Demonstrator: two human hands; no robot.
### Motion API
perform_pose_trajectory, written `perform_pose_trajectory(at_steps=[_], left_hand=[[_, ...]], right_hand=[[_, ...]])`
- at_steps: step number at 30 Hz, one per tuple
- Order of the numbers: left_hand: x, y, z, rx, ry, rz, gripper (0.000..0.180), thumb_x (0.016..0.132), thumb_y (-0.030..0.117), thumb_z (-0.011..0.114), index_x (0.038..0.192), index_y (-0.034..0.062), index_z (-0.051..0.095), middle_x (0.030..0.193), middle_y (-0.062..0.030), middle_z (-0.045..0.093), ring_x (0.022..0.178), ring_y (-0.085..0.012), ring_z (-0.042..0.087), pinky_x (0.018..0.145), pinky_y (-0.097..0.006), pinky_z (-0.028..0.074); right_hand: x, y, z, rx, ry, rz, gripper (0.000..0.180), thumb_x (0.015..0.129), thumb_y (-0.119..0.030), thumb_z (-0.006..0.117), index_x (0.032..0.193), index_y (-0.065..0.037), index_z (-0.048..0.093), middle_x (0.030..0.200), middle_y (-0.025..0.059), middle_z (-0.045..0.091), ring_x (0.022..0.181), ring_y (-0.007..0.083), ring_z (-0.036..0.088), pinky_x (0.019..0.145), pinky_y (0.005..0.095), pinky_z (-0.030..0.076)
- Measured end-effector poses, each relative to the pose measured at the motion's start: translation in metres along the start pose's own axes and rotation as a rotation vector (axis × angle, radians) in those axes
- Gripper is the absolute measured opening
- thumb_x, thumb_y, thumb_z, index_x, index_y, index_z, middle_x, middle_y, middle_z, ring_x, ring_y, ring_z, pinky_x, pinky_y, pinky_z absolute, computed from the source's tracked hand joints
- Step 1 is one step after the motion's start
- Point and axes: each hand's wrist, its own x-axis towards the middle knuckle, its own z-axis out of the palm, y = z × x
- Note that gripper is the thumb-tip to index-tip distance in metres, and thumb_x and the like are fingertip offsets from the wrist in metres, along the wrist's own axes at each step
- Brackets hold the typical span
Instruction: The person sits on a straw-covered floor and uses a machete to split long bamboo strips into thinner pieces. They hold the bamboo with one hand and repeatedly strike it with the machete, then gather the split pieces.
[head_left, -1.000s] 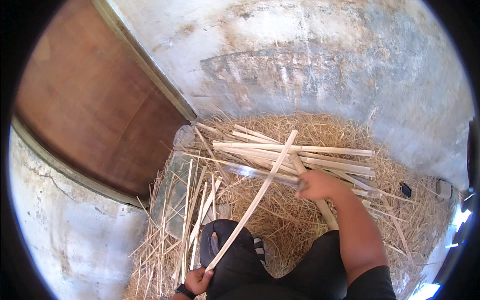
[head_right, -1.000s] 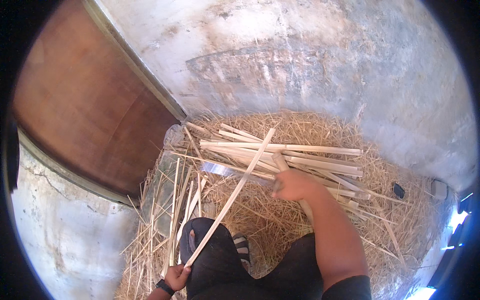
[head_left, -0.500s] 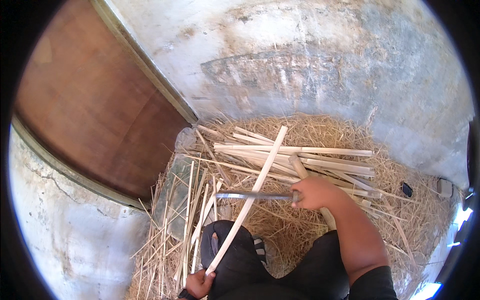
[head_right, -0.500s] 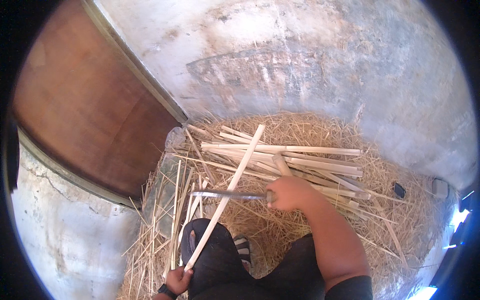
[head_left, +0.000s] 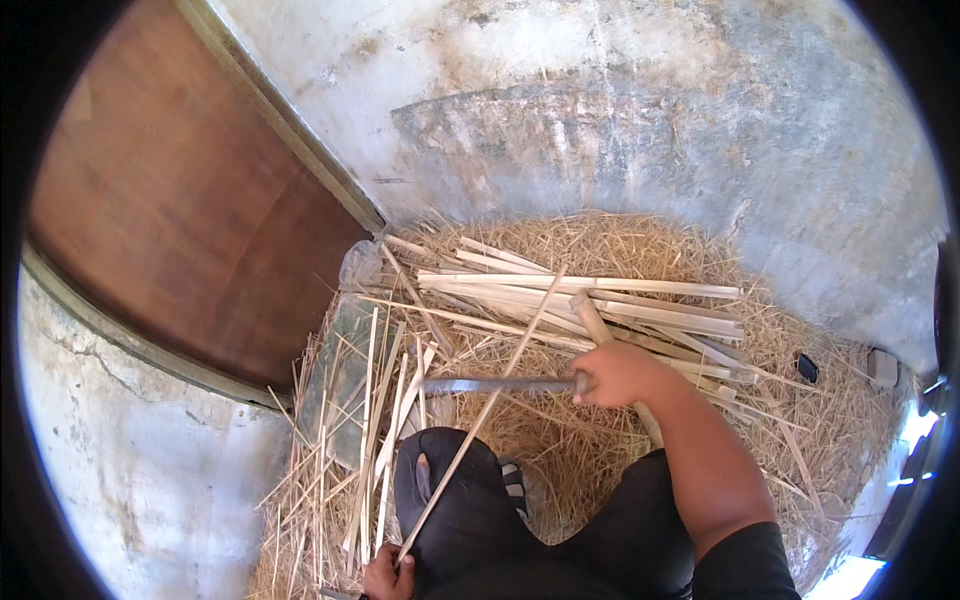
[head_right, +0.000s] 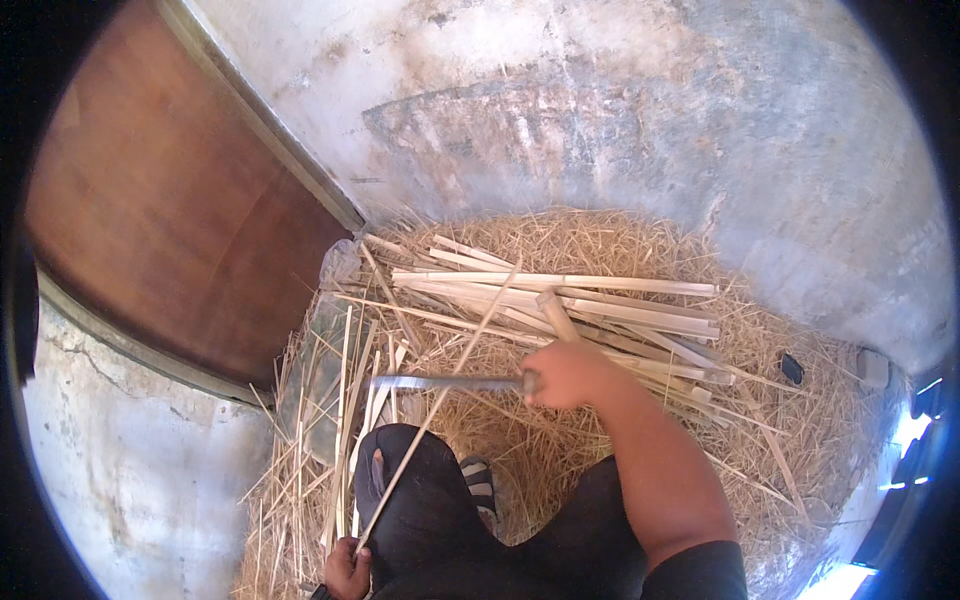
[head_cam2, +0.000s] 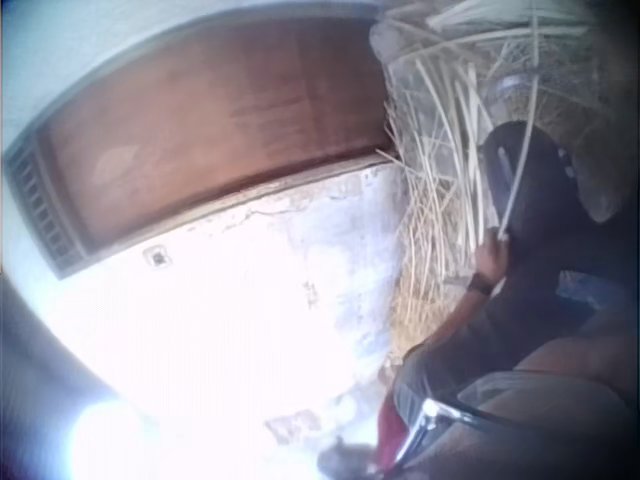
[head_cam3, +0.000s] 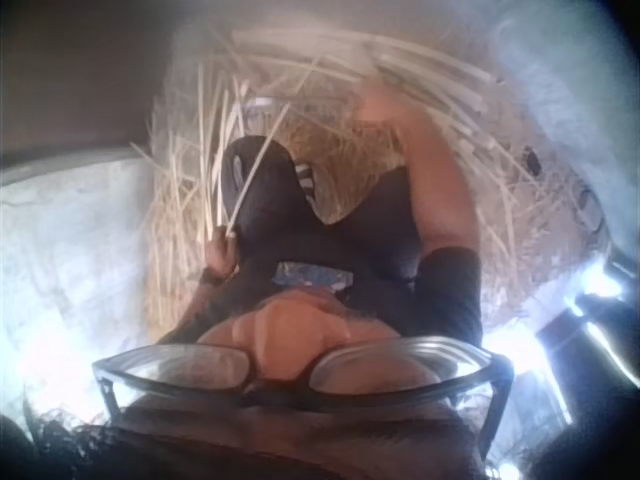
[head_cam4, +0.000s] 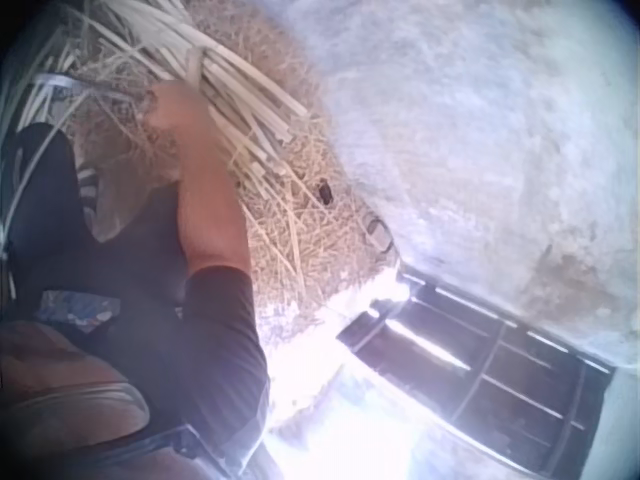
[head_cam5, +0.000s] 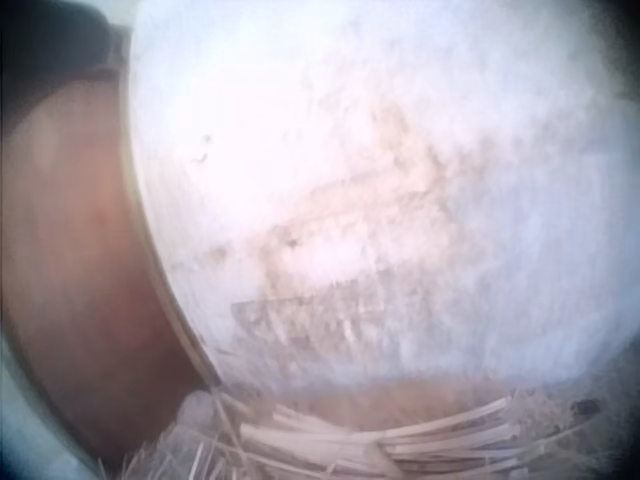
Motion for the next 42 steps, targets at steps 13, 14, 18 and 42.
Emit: perform_pose_trajectory(at_steps=[13,14,18,42], left_hand=[[0.025,-0.049,0.001,-0.507,-0.364,-0.018,0.052,0.103,0.049,0.036,0.076,0.0069,0.049,0.063,0.0015,0.046,0.054,-0.0107,0.043,0.051,-0.028,0.036],[0.026,-0.055,0.0,-0.543,-0.411,-0.038,0.052,0.104,0.05,0.032,0.077,0.008,0.048,0.064,0.0028,0.044,0.055,-0.0098,0.041,0.051,-0.027,0.035],[0.043,-0.058,0.001,-0.498,-0.442,-0.003,0.054,0.103,0.052,0.033,0.076,0.0082,0.048,0.062,0.0023,0.043,0.054,-0.0097,0.039,0.051,-0.026,0.033],[0.034,-0.034,-0.001,-0.364,-0.269,0.048,0.057,0.105,0.045,0.036,0.068,0.0037,0.05,0.059,-0.0007,0.047,0.056,-0.0123,0.044,0.053,-0.032,0.037]], right_hand=[[0.008,-0.03,0.004,-0.053,-0.123,-0.095,0.03,0.08,-0.032,0.073,0.097,-0.008,0.067,0.09,0.0171,0.068,0.09,0.0348,0.066,0.077,0.0463,0.051],[0.016,-0.01,0.007,0.029,-0.124,-0.05,0.03,0.08,-0.032,0.073,0.097,-0.008,0.067,0.091,0.0171,0.068,0.091,0.0347,0.066,0.078,0.046,0.051],[0.021,0.036,0.005,0.079,0.026,0.105,0.045,0.082,-0.04,0.074,0.106,-0.003,0.066,0.089,0.0163,0.069,0.081,0.0303,0.066,0.075,0.0425,0.051],[0.005,-0.04,-0.002,-0.045,-0.177,-0.112,0.04,0.081,-0.033,0.074,0.109,-0.006,0.067,0.097,0.0188,0.069,0.09,0.0299,0.067,0.079,0.0418,0.052]])
